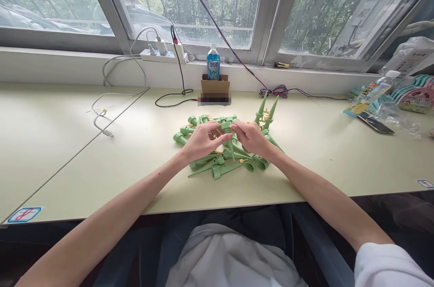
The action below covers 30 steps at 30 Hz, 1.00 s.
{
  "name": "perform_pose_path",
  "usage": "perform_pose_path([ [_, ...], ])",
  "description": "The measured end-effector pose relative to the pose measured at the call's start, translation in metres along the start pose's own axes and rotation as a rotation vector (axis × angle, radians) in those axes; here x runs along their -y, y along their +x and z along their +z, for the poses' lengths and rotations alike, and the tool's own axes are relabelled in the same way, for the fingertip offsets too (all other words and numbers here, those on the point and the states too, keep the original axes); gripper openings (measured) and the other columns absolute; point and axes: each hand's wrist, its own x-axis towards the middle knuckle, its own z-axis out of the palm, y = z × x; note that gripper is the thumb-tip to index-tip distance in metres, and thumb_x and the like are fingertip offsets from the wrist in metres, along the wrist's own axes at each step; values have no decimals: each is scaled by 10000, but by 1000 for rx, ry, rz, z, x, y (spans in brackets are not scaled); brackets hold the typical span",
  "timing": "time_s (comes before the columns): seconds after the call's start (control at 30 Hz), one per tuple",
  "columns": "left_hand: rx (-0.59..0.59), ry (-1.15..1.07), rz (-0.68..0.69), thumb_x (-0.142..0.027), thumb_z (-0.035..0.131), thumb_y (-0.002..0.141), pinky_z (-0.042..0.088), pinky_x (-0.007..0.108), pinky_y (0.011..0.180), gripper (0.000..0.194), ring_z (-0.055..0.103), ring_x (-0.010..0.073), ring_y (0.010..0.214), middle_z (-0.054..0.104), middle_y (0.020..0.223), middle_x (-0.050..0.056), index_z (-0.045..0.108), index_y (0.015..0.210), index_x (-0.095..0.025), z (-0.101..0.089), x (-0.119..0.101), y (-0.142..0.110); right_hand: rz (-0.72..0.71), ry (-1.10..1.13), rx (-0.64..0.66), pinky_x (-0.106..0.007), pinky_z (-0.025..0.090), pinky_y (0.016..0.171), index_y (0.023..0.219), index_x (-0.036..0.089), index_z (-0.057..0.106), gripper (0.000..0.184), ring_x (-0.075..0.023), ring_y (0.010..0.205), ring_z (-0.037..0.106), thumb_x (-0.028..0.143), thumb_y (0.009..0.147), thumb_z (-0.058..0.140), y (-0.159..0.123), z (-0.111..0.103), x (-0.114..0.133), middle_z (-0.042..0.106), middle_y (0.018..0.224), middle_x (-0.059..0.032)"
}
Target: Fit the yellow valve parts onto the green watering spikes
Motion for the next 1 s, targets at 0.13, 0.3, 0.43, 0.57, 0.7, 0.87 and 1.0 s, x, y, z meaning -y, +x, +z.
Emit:
perform_pose_path([
  [0.13, -8, -41, -2, -530, 691, 825, 518, 251, 575, 385, 608, 152, 716, 578, 742, 28, 624, 715, -167, 1, -1, 0, -3, -1, 1, -258, 252, 522, 697, 226, 299, 431, -106, 509, 237, 467, 1054, 303, -1, 0, -1, 315, 548, 60],
  [0.3, -4, -71, -36, -527, 695, 823, 494, 233, 541, 387, 630, 157, 722, 585, 731, 19, 583, 714, -173, 1, -2, -1, 4, 3, -1, -259, 249, 517, 696, 227, 297, 440, -107, 505, 243, 483, 1055, 291, -1, 0, -1, 318, 549, 59],
  [0.43, 3, -80, -41, -479, 718, 820, 564, 275, 635, 410, 662, 159, 752, 662, 915, 46, 646, 1094, -183, 1, -1, -2, -4, 6, 14, -257, 250, 515, 692, 224, 318, 456, -106, 509, 257, 501, 1052, 292, 0, 3, -2, 343, 555, 53],
  [0.57, 10, -37, -20, -454, 708, 833, 594, 310, 710, 456, 680, 165, 796, 673, 1012, 62, 625, 1200, -196, 1, 1, -2, -2, 17, 36, -249, 248, 503, 695, 222, 336, 452, -104, 498, 265, 498, 1052, 297, -1, 6, -2, 329, 539, 60],
  [0.7, -17, -44, -5, -449, 694, 843, 602, 326, 738, 420, 672, 152, 776, 672, 1019, 55, 625, 1176, -202, 2, 1, -1, -9, 22, 31, -246, 251, 501, 696, 222, 339, 440, -101, 497, 263, 476, 1053, 301, -2, 7, -1, 325, 540, 61],
  [0.87, -7, -92, -7, -453, 712, 828, 594, 297, 673, 406, 659, 145, 753, 670, 1001, 51, 634, 1143, -210, 3, 0, -2, -20, 39, 41, -248, 282, 517, 701, 218, 381, 414, -103, 498, 296, 435, 1050, 334, -2, 5, 0, 364, 533, 57],
  [1.0, -10, -186, -43, -451, 740, 811, 562, 265, 579, 409, 643, 132, 661, 649, 867, 26, 633, 1122, -208, 1, 0, -1, -8, 45, 32, -254, 306, 539, 707, 222, 368, 397, -108, 503, 334, 415, 1054, 343, -2, 4, 2, 412, 538, 49],
])
